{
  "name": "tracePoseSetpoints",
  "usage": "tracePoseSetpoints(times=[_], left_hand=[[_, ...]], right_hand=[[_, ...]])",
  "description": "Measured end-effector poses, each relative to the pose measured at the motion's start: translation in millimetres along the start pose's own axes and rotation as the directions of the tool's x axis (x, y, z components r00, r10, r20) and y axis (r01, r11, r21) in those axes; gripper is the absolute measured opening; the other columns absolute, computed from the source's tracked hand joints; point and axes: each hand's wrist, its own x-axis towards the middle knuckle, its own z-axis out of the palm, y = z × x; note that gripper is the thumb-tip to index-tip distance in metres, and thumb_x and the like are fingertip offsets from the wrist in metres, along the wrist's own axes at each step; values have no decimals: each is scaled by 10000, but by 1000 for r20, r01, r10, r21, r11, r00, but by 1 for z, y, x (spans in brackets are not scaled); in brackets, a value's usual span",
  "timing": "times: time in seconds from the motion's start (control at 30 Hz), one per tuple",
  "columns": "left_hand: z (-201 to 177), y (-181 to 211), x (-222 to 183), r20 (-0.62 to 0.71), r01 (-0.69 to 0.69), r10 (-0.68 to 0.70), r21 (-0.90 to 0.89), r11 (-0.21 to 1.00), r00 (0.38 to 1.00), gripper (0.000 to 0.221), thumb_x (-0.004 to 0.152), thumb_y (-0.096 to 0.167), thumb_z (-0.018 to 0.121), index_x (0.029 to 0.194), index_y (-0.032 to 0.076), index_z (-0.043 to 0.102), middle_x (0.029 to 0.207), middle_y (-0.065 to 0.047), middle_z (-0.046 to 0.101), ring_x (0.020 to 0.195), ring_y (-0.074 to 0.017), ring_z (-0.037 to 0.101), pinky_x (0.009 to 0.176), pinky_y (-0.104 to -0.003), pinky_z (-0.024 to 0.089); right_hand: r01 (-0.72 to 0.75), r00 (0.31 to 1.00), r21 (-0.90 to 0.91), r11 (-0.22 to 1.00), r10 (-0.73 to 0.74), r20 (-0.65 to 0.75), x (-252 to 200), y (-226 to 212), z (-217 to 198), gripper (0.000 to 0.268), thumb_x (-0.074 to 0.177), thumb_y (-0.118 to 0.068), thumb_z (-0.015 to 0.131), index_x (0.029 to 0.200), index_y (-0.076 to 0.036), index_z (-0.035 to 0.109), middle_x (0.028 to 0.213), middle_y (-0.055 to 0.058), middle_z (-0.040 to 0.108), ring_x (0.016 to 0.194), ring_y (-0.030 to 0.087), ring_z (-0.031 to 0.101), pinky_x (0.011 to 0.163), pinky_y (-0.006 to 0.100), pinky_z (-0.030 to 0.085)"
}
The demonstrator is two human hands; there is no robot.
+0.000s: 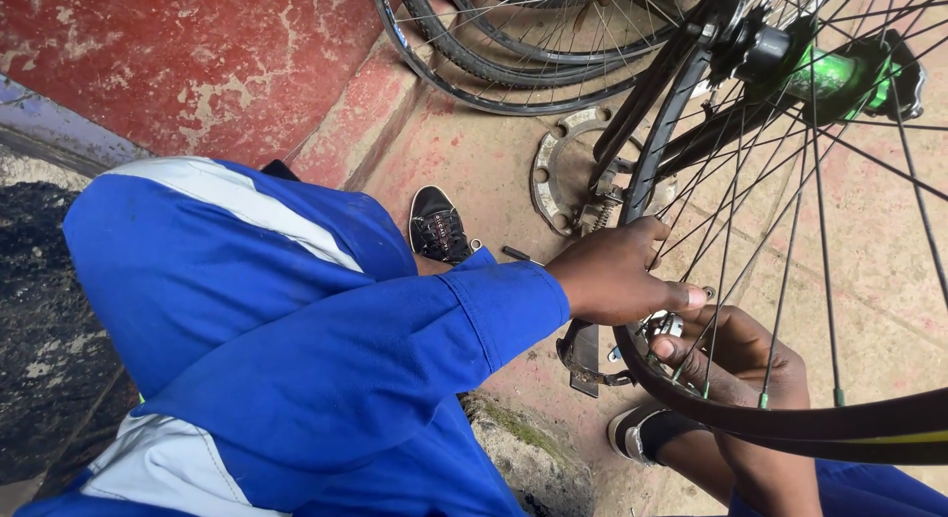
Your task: Repairing a bicycle wheel by adjusting the tension of the spokes using a spoke wrench.
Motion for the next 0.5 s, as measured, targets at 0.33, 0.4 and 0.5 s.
tracePoseSetpoints(times=[0.33,0.4,0.5], left_hand=[[1,1,0,17,16,-15,-45,999,1000,937,659,536,590,1486,159,364,1443,-89,537,1288,-257,551,1002,-371,446],[3,-3,4,10,1,-1,-64,998,1000,925,673,529,604,1483,153,364,1433,-101,541,1284,-266,551,995,-376,452],[0,0,1,29,4,-2,-77,997,1000,945,691,521,592,1512,142,320,1462,-90,515,1298,-271,539,1006,-383,442]], right_hand=[[-50,986,161,986,23,163,13,17,-13,274,740,29,737,1013,19,713,908,107,717,787,191,654,686,314,545],[-105,987,30,994,101,126,8,2,-8,385,730,62,726,1112,20,714,1044,128,749,952,198,659,827,332,541],[-59,986,83,995,45,159,4,-7,-5,280,767,8,720,1047,30,712,911,143,736,820,237,687,736,341,561]])
